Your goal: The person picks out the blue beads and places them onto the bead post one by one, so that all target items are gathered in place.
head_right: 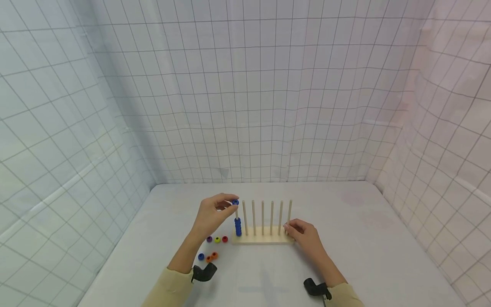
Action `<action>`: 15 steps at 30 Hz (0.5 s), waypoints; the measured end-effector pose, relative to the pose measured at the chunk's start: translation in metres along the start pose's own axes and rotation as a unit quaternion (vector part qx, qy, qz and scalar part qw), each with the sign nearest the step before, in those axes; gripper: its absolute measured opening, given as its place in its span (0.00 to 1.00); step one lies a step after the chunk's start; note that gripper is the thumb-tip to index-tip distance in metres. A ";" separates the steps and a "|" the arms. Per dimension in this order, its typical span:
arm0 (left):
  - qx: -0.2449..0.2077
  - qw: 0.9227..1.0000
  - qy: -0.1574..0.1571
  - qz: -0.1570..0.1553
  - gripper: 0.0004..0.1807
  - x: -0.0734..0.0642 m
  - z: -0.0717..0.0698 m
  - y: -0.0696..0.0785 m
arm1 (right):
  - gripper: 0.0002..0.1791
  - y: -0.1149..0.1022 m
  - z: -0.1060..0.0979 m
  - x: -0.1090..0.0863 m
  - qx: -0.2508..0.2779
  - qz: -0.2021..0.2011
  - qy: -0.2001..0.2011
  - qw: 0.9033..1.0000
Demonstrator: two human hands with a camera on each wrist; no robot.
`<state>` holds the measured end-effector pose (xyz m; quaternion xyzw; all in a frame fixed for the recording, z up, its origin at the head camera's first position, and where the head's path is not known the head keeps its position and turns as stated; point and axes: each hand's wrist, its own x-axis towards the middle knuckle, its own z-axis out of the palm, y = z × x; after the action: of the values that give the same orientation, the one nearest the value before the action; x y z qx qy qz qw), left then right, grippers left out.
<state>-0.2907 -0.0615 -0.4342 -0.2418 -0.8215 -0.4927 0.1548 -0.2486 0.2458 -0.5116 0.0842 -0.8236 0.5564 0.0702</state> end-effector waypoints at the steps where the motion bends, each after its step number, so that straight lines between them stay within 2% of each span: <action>1: -0.001 1.000 0.000 -0.001 0.14 0.000 0.000 0.000 | 0.12 0.000 0.000 0.000 0.000 0.001 0.000 1.000; 15: -0.006 1.000 0.001 -0.013 0.13 -0.002 0.001 0.000 | 0.12 0.000 -0.001 0.000 0.003 -0.008 -0.002 1.000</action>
<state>-0.2888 -0.0610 -0.4356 -0.2312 -0.8213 -0.5003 0.1474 -0.2482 0.2463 -0.5113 0.0920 -0.8214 0.5582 0.0727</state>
